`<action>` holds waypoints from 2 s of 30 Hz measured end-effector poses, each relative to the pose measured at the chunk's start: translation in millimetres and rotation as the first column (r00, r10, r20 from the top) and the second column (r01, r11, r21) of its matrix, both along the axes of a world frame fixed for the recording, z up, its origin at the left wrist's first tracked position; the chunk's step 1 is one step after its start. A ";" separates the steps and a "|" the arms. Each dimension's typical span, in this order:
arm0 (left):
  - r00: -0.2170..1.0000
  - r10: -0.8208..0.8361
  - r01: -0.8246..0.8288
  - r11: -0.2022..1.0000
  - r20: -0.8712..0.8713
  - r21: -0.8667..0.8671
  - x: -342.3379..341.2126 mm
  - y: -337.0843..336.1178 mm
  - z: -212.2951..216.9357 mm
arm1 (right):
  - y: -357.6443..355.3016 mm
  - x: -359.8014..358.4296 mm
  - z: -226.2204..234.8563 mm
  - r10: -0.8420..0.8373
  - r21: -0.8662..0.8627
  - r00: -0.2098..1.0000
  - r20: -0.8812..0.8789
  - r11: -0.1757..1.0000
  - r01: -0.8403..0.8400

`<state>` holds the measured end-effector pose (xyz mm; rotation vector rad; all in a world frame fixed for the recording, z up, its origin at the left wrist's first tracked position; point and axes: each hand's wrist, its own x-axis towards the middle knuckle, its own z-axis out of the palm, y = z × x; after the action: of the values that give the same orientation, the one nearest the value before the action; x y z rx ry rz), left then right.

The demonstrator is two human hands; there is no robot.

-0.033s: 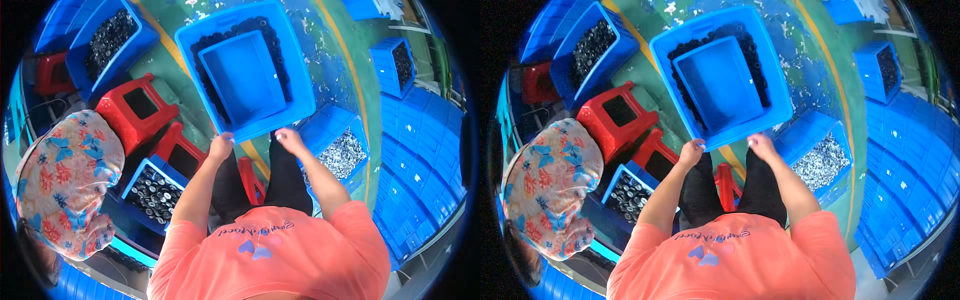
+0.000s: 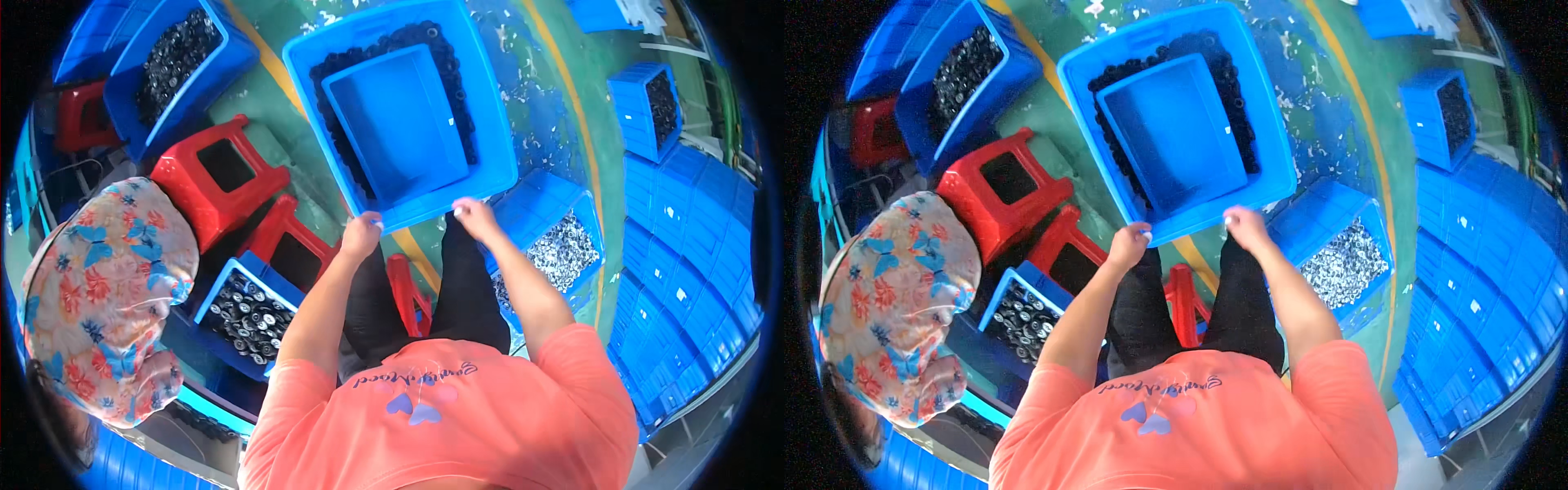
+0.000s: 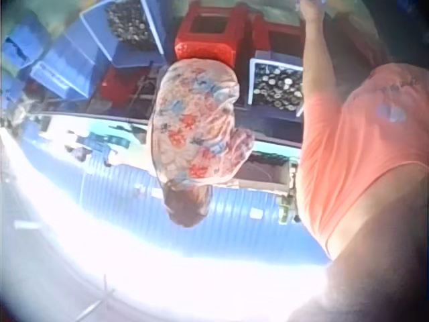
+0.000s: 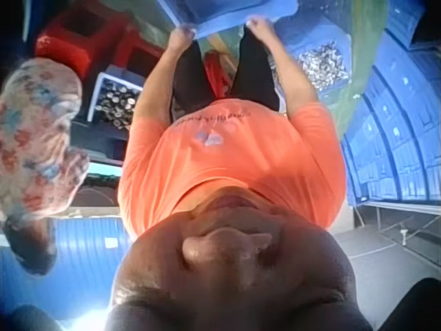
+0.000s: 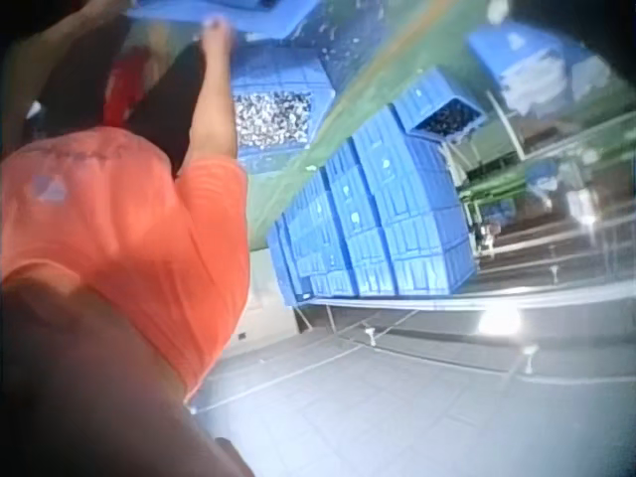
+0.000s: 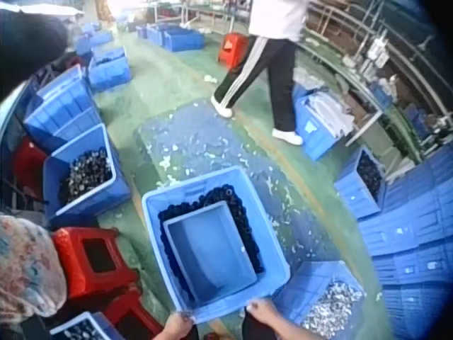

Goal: Assembling small components by inserting a metal hub into a rubber tire and organizing them into bins.

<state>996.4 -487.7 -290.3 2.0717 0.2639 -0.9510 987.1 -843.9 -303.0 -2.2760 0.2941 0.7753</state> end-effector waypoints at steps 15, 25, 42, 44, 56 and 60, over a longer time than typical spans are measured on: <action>0.735 0.647 -0.615 0.762 -0.204 0.203 79.4 -100.6 -227.2 | -98.4 151.3 -289.0 -0.209 0.080 0.962 -0.176 0.971 0.225; 0.675 0.719 -0.709 0.694 -0.166 0.121 68.2 -91.5 -301.4 | -109.4 140.2 -345.8 -0.270 0.036 0.963 -0.005 0.962 0.270; 0.693 0.719 -0.719 0.694 -0.048 0.011 -35.0 -89.3 -88.1 | -49.0 210.2 108.3 -0.075 0.213 0.991 -0.108 0.972 0.097; 0.320 0.916 -0.933 0.348 -0.242 0.086 -73.9 -105.7 -104.9 | -28.4 223.5 129.9 0.170 0.074 0.977 0.132 0.981 -0.180; 0.422 0.907 -0.901 0.418 0.011 0.120 -39.1 -82.8 -138.5 | 27.5 245.0 -102.3 0.683 -0.484 0.494 0.538 0.730 -0.483; -0.245 0.784 -0.959 -0.109 -0.571 0.261 -120.1 -93.0 -184.0 | 48.3 257.0 -101.1 0.653 -0.414 0.522 0.549 0.755 -0.509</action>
<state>876.3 -580.7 -474.3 0.5571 1.6869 -0.4315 1244.2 -795.6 -404.1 -2.6987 -0.8342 0.1521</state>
